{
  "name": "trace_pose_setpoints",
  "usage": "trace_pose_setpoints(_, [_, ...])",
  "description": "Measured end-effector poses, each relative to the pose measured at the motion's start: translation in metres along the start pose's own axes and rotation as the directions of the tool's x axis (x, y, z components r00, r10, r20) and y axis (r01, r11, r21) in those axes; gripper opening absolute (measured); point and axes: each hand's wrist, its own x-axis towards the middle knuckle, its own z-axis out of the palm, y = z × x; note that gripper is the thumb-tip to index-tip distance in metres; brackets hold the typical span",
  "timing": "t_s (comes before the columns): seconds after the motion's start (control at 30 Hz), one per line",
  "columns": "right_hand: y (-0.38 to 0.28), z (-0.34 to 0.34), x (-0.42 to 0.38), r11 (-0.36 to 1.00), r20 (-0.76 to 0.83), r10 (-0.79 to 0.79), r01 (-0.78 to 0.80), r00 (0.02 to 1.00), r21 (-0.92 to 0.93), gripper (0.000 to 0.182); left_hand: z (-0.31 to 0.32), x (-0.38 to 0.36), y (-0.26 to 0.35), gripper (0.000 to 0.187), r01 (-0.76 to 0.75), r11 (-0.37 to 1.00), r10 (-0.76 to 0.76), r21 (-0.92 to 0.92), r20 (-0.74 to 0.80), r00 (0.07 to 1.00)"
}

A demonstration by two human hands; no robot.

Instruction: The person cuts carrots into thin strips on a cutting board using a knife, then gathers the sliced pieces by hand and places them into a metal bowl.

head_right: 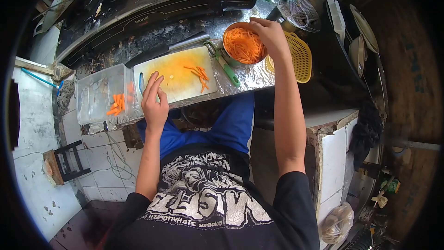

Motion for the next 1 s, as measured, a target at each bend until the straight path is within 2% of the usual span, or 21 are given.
trace_pose_setpoints(0.07, [0.006, -0.002, 0.008, 1.0, -0.064, 0.002, -0.003, 0.998, -0.015, 0.039, -0.002, 0.0, 0.0, 0.039, 0.007, 1.0, -0.007, 0.005, -0.01, 1.0])
trace_pose_setpoints(0.1, [0.0, -0.001, 0.005, 0.999, -0.092, 0.016, -0.014, 0.996, 0.029, 0.035, -0.003, 0.0, 0.0, 0.039, 0.01, 1.0, -0.01, 0.002, -0.013, 1.0])
trace_pose_setpoints(0.27, [0.008, 0.004, 0.0, 0.998, -0.12, -0.055, 0.057, 0.991, 0.014, 0.029, -0.004, 0.0, -0.003, 0.039, 0.004, 1.0, -0.004, 0.012, -0.016, 1.0])
trace_pose_setpoints(0.33, [-0.008, 0.024, -0.027, 0.972, 0.024, -0.21, 0.212, 0.977, -0.104, 0.028, -0.003, -0.001, -0.002, 0.039, 0.026, 1.0, -0.026, -0.001, -0.013, 1.0])
trace_pose_setpoints(0.4, [-0.017, 0.05, -0.053, 0.923, 0.316, -0.182, 0.272, 0.931, -0.273, 0.033, -0.002, -0.002, -0.002, 0.04, 0.03, 1.0, -0.03, -0.004, -0.008, 1.0])
trace_pose_setpoints(0.47, [-0.003, 0.082, -0.067, 0.897, 0.459, -0.243, 0.378, 0.855, -0.229, 0.045, -0.001, -0.003, -0.002, 0.04, 0.033, 0.999, -0.033, -0.012, 0.004, 0.999])
trace_pose_setpoints(0.53, [0.005, 0.108, -0.073, 0.834, 0.451, -0.302, 0.462, 0.84, -0.303, 0.057, 0.0, -0.003, 0.0, 0.04, 0.03, 1.0, -0.03, -0.004, 0.01, 1.0])
trace_pose_setpoints(0.6, [0.016, 0.129, -0.075, 0.855, 0.446, -0.292, 0.44, 0.846, -0.273, 0.057, -0.003, -0.002, 0.003, 0.038, 0.014, 1.0, -0.014, 0.014, 0.012, 1.0])
trace_pose_setpoints(0.67, [0.025, 0.146, -0.073, 0.714, 0.368, -0.488, 0.605, 0.791, -0.353, 0.046, -0.005, -0.002, 0.004, 0.037, -0.004, 0.999, 0.004, 0.032, 0.011, 1.0])
trace_pose_setpoints(0.7, [0.026, 0.15, -0.076, 0.668, 0.342, -0.546, 0.644, 0.765, -0.374, 0.033, -0.005, -0.002, 0.003, 0.037, 0.0, 0.999, 0.0, 0.034, 0.009, 1.0])
trace_pose_setpoints(0.73, [0.027, 0.152, -0.078, 0.666, 0.342, -0.547, 0.645, 0.764, -0.375, 0.033, -0.005, -0.002, 0.003, 0.037, 0.004, 0.999, -0.004, 0.035, 0.005, 1.0])
trace_pose_setpoints(0.8, [0.027, 0.155, -0.087, 0.691, 0.371, -0.439, 0.571, 0.819, -0.444, 0.029, -0.006, -0.002, 0.004, 0.036, 0.021, 1.0, -0.021, 0.022, -0.001, 1.0])
trace_pose_setpoints(1.0, [0.025, 0.159, -0.1, 0.72, 0.293, -0.419, 0.511, 0.86, -0.469, 0.023, -0.003, -0.004, 0.0, 0.041, 0.008, 1.0, -0.008, 0.005, 0.0, 1.0])
